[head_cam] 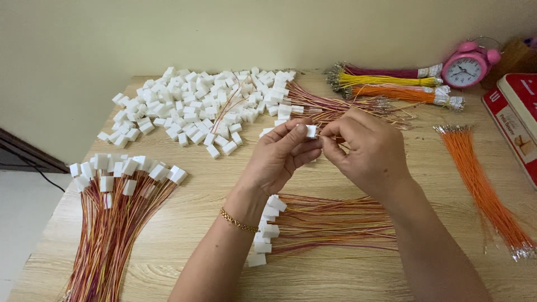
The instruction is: Assemble electrical wire harnesses by inserting colored wires into white plastic connectors.
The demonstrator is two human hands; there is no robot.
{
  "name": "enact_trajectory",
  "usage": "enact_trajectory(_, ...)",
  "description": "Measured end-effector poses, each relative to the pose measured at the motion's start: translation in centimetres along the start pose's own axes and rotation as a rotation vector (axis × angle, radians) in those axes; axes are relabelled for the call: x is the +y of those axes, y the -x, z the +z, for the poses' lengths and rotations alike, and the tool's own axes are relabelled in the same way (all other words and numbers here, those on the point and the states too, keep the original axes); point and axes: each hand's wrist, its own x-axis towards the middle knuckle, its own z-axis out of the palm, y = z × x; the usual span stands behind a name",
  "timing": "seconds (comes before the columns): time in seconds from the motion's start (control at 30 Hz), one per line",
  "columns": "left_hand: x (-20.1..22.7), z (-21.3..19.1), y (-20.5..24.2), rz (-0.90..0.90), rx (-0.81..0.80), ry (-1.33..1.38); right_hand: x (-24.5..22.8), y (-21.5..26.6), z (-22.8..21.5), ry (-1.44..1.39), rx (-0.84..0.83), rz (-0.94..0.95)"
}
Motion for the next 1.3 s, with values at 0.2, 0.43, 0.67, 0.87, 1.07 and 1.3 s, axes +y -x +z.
enact_trajectory(0.2, 0.0, 0.1, 0.1, 0.018, -0.006, -0.046, -0.7, -0.4, -0.8, -0.079, -0.094, 0.089)
enact_trajectory(0.43, 2.8, 2.0, 1.4, 0.088, -0.016, -0.177, 0.0, -0.5, -1.5, -0.301, -0.184, 0.269)
enact_trajectory(0.67, 8.1, 0.3, 5.2, 0.214, 0.018, -0.727, 4.1, 3.4, -5.5, -0.365, -0.536, 0.549)
enact_trajectory(0.87, 6.1, -2.7, 9.4, 0.005, -0.044, -1.330, 4.0, 8.2, -7.0, -0.130, -0.773, 0.908)
enact_trajectory(1.07, 5.3, -2.6, 11.7, -0.137, -0.046, -1.539, 5.4, 12.7, -5.8, -0.183, -0.916, 0.789)
enact_trajectory(1.3, 6.0, -3.4, 9.0, -0.225, 0.102, -1.474, 18.8, 14.5, -10.2, 0.259, -0.349, 1.178)
